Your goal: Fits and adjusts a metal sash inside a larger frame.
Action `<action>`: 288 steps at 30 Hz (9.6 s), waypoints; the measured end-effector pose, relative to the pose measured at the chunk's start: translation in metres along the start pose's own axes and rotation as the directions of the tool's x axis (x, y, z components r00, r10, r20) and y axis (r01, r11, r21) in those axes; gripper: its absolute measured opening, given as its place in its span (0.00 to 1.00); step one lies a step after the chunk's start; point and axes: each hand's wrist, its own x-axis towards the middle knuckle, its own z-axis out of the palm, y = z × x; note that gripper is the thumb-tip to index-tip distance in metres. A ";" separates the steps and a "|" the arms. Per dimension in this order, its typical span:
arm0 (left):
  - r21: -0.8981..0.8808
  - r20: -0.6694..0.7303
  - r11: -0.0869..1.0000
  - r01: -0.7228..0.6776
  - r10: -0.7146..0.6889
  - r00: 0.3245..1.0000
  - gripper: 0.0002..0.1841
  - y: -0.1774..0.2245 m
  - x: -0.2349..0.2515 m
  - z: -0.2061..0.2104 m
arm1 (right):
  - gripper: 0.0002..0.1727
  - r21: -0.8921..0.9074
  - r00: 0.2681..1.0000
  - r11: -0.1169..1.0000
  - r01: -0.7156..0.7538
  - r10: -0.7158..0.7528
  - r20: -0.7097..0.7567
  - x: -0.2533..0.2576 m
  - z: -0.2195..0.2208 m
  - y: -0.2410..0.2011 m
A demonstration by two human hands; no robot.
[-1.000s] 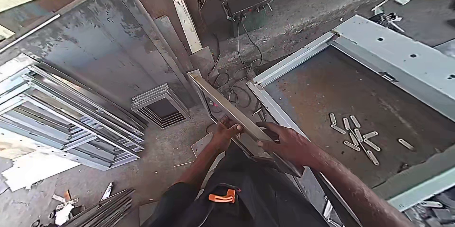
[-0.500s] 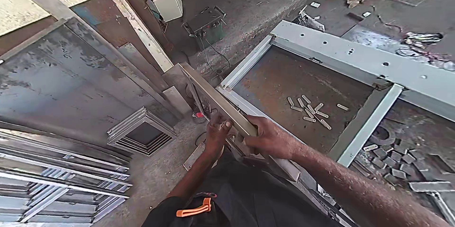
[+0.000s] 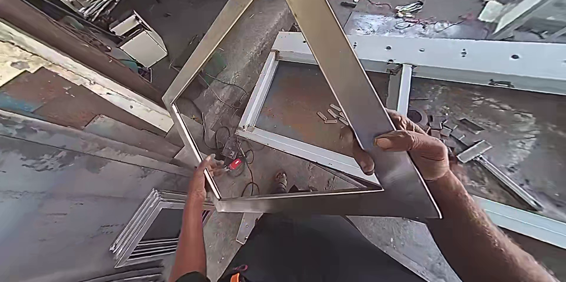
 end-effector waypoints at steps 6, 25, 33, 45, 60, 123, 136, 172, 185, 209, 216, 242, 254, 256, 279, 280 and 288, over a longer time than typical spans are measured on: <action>0.190 0.048 0.974 -0.123 0.116 0.992 0.23 0.037 0.052 0.050 | 0.20 -0.482 0.711 0.766 -0.425 -0.046 -0.702 -0.042 -0.054 0.027; 0.704 0.445 0.461 -0.541 0.307 0.841 0.48 0.078 0.177 0.266 | 0.43 -0.231 0.142 0.153 -0.961 -0.445 -0.884 -0.093 -0.195 0.106; 0.623 0.562 0.385 -0.681 0.386 0.732 0.54 0.062 0.206 0.295 | 0.51 -0.319 0.223 0.081 -0.944 -0.553 -0.803 -0.071 -0.213 0.110; 0.611 0.563 0.356 -0.707 0.432 0.704 0.61 0.062 0.206 0.296 | 0.40 -0.389 0.341 -0.055 -0.920 -0.601 -0.722 -0.095 -0.219 0.134; 0.356 0.680 0.409 -0.840 0.504 0.533 0.36 0.025 0.065 0.283 | 0.14 -0.636 0.395 0.164 -0.754 -0.661 -0.638 -0.195 -0.170 0.123; 0.219 0.903 0.976 -0.013 -0.198 0.382 0.11 0.026 -0.080 0.352 | 0.06 -0.894 0.746 0.221 -0.389 -0.494 -0.447 -0.080 -0.138 0.114; -0.200 0.537 0.928 0.315 -0.165 0.827 0.09 0.019 -0.020 0.216 | 0.37 -0.981 0.981 0.017 -0.193 0.029 -0.193 0.019 -0.126 0.181; -0.102 0.115 0.976 0.195 -0.183 0.976 0.09 -0.014 0.072 0.145 | 0.35 -0.643 0.548 -0.149 -0.751 0.402 -0.733 0.073 -0.129 0.202; 0.093 -0.088 0.987 -0.133 0.141 0.986 0.33 -0.024 0.069 0.162 | 0.34 -0.643 0.548 -0.147 -0.751 0.404 -0.732 0.073 -0.129 0.200; 0.366 -0.015 0.886 -0.285 0.312 0.950 0.72 -0.050 0.057 0.170 | 0.34 -0.629 0.536 -0.133 -0.766 0.408 -0.739 0.071 -0.131 0.202; 0.257 -0.033 0.933 -0.254 0.271 0.962 0.69 -0.046 0.073 0.164 | 0.34 -0.636 0.545 -0.130 -0.761 0.402 -0.735 0.071 -0.131 0.202; 0.161 0.669 0.590 -0.791 0.524 0.527 0.37 0.021 0.043 0.250 | 0.16 -0.702 0.631 0.041 -0.711 -0.402 -0.663 -0.059 -0.149 0.138; 0.110 0.791 0.672 -0.732 0.386 0.474 0.23 0.000 -0.026 0.316 | 0.29 -0.083 0.070 0.010 -0.997 -0.432 -0.899 -0.355 -0.274 -0.019; 0.142 0.785 0.676 -0.723 0.368 0.498 0.23 -0.008 -0.037 0.319 | 0.30 -0.126 0.151 -0.093 -0.988 -0.350 -0.924 -0.363 -0.300 -0.023; 0.207 0.755 0.628 -0.750 0.385 0.531 0.18 -0.033 -0.100 0.333 | 0.28 -0.511 0.515 -0.128 -0.850 0.007 -0.857 -0.405 -0.349 -0.091; 0.202 0.755 0.632 -0.748 0.385 0.530 0.18 -0.033 -0.100 0.335 | 0.28 -0.490 0.492 -0.119 -0.863 0.019 -0.870 -0.413 -0.347 -0.098; 0.153 0.788 0.644 -0.750 0.378 0.485 0.16 -0.025 -0.092 0.350 | 0.14 -0.312 0.331 -0.225 -0.923 -0.049 -0.942 -0.470 -0.303 -0.157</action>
